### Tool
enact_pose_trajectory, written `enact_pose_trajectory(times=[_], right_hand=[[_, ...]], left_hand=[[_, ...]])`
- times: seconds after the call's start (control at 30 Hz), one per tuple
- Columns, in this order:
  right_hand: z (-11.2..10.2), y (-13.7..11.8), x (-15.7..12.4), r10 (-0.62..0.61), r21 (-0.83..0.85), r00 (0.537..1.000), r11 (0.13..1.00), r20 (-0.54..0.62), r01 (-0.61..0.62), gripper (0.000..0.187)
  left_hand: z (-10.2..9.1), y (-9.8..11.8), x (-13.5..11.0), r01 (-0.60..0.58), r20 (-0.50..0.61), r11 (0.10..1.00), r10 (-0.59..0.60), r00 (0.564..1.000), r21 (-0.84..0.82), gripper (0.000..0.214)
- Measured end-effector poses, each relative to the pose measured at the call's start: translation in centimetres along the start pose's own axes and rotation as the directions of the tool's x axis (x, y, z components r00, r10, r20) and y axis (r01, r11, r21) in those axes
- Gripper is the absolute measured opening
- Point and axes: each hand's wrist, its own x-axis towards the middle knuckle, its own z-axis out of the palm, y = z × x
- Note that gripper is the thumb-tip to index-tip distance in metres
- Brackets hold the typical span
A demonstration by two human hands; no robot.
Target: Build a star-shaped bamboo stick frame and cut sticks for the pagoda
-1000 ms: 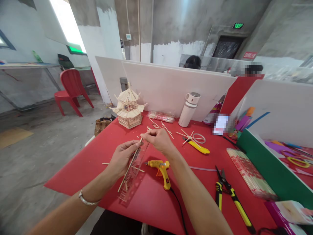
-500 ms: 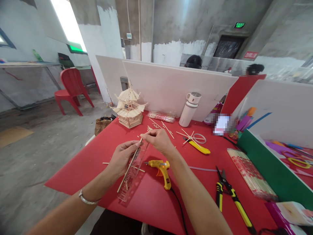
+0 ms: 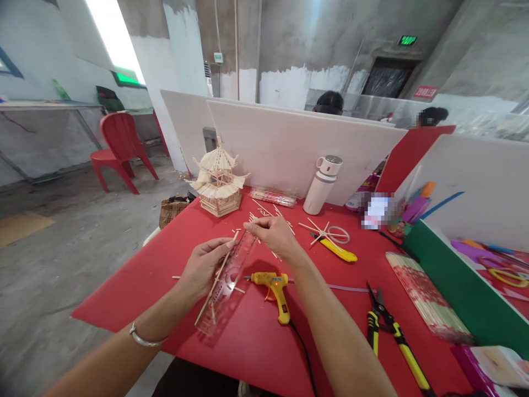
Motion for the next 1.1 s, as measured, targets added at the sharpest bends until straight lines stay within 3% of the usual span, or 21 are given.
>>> enact_pose_trajectory(times=[0.13,0.3,0.43,0.57,0.7,0.73,0.77,0.8,0.87,1.0,1.07,1.1], right_hand=[[-2.5,2.7,2.4,0.089,-0.028,0.991,0.995,-0.102,-0.093,0.052],[-6.1,8.0,5.6,0.233,-0.025,0.896,0.965,-0.378,-0.261,0.055],[-7.0,11.1,6.4,0.302,-0.07,0.829,0.924,-0.47,-0.376,0.05],[-7.1,11.4,5.4,0.282,-0.202,0.825,0.884,-0.489,-0.422,0.043],[-6.7,8.8,1.2,0.189,-0.349,0.881,0.866,-0.433,-0.357,0.037],[-6.3,7.9,-0.4,0.181,-0.389,0.912,0.861,-0.368,-0.328,0.034],[-5.9,7.1,-2.3,0.172,-0.496,0.959,0.827,-0.226,-0.265,0.036],[-5.4,6.4,-4.3,0.176,-0.576,0.978,0.791,-0.11,-0.207,0.04],[-4.4,5.5,-8.2,0.172,-0.655,0.985,0.741,-0.029,-0.149,0.039],[-4.5,5.6,-13.8,0.161,-0.664,0.982,0.725,-0.095,-0.183,0.035],[-5.8,6.3,-15.7,0.185,-0.718,0.959,0.635,-0.215,-0.284,0.036],[-6.7,6.8,-16.6,0.186,-0.76,0.935,0.545,-0.301,-0.353,0.036]], left_hand=[[-1.2,0.5,1.2,-0.064,-0.063,0.997,0.067,0.996,0.043,0.037],[-2.6,1.4,2.7,-0.072,-0.067,0.996,0.075,0.995,0.048,0.039],[-2.6,1.2,3.7,-0.039,-0.005,0.998,0.039,0.999,0.046,0.04],[-1.6,0.6,3.9,0.017,0.036,0.999,-0.018,0.999,0.034,0.035],[-0.6,0.3,3.1,0.03,0.059,0.999,-0.033,0.998,0.036,0.035],[-0.5,0.2,2.9,0.032,0.061,0.999,-0.035,0.998,0.044,0.035],[-0.4,0.1,2.6,0.033,0.064,0.998,-0.037,0.997,0.055,0.037],[-0.3,0.0,2.4,0.03,0.066,0.997,-0.034,0.997,0.065,0.038],[0.0,-0.1,1.9,0.021,0.076,0.996,-0.028,0.997,0.088,0.038],[1.1,0.0,0.8,-0.001,0.106,0.993,-0.012,0.994,0.119,0.038],[2.0,0.2,0.2,-0.005,0.135,0.991,-0.013,0.991,0.133,0.038],[2.5,0.2,-0.1,-0.006,0.148,0.991,-0.014,0.989,0.137,0.038]])
